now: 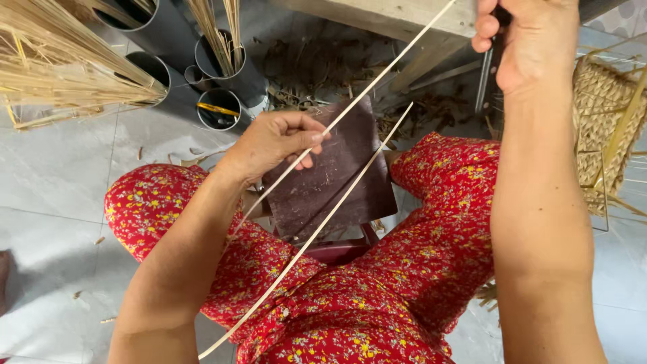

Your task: The person sits on a low stool and works on bamboo/palm strips for basket weaving. They fan thin spokes over a wooden board, then hold a thicker strip and split and shave it lengthwise with a small knife, pulling the split halves apart by hand.

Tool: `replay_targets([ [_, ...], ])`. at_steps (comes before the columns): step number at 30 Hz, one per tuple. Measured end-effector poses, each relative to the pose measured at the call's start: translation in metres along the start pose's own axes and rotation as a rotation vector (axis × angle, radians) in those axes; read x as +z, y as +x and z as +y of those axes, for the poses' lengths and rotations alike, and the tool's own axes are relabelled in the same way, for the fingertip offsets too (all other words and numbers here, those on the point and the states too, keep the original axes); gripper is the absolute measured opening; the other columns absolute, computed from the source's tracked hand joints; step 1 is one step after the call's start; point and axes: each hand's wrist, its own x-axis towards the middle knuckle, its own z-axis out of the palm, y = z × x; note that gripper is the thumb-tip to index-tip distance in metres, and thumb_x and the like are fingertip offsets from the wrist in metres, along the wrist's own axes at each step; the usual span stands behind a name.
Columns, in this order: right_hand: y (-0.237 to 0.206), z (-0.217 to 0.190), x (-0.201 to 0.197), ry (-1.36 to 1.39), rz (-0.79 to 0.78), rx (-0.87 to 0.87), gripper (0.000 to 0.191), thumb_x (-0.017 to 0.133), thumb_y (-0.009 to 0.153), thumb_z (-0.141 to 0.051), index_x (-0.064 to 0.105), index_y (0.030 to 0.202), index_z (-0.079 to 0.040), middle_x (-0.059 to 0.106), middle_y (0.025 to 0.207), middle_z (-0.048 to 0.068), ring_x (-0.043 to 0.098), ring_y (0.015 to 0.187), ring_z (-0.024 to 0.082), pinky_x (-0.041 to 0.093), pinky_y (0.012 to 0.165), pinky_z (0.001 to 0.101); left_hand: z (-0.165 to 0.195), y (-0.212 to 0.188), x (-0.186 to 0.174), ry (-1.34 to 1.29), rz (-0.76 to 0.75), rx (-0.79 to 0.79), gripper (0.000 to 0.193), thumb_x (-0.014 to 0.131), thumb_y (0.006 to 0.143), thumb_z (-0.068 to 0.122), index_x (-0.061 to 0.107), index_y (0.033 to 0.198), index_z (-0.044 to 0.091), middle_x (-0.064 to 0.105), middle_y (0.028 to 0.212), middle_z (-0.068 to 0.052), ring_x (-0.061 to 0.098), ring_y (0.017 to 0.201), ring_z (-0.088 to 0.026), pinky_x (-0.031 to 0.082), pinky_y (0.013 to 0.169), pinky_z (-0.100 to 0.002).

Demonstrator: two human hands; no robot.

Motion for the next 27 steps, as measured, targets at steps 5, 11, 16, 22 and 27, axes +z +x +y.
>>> replay_targets([
  [5,-0.005,0.006,-0.005,-0.083,-0.017,0.045,0.005,0.065,0.112,-0.005,0.067,0.107,-0.002,0.065,0.087,0.007,0.056,0.067,0.014,0.045,0.058,0.0285,0.001,0.015,-0.013,-0.289,0.293,0.069,0.019,0.071,0.097,0.02,0.071,0.108,0.005,0.071,0.082,-0.002,0.066,0.066,-0.007,0.051,0.058,-0.02],
  [11,-0.037,0.023,0.019,-0.472,-0.212,0.02,0.033,0.061,0.11,-0.004,0.068,0.142,-0.002,0.064,0.089,0.003,0.058,0.075,0.011,0.051,0.069,0.0255,0.001,0.022,-0.012,-0.128,0.394,0.078,0.016,0.071,0.098,0.023,0.072,0.107,0.009,0.072,0.082,0.003,0.052,0.061,0.0,0.037,0.052,-0.016],
  [16,-0.044,0.012,0.021,-0.318,-0.263,0.094,0.041,0.063,0.106,-0.003,0.063,0.147,0.0,0.064,0.09,0.003,0.058,0.076,0.012,0.049,0.066,0.0272,-0.005,0.018,-0.007,0.017,0.288,0.118,0.017,0.071,0.097,0.022,0.072,0.108,0.009,0.071,0.083,0.004,0.052,0.063,0.0,0.038,0.054,-0.017],
  [22,-0.04,-0.004,0.02,-0.099,-0.208,0.202,0.061,0.066,0.1,-0.008,0.047,0.157,-0.004,0.063,0.079,0.004,0.058,0.068,0.013,0.048,0.059,0.0265,-0.013,0.001,-0.011,0.099,0.178,0.098,0.018,0.071,0.097,0.017,0.073,0.109,0.004,0.071,0.088,0.002,0.06,0.076,-0.004,0.045,0.067,-0.019],
  [27,-0.033,0.005,0.025,-0.09,-0.231,0.228,0.052,0.065,0.102,-0.007,0.055,0.153,-0.002,0.062,0.079,0.005,0.057,0.067,0.013,0.047,0.059,0.0271,-0.016,-0.018,-0.017,0.216,0.135,0.084,0.017,0.071,0.095,0.013,0.074,0.108,0.002,0.072,0.091,-0.001,0.067,0.082,-0.008,0.053,0.076,-0.022],
])
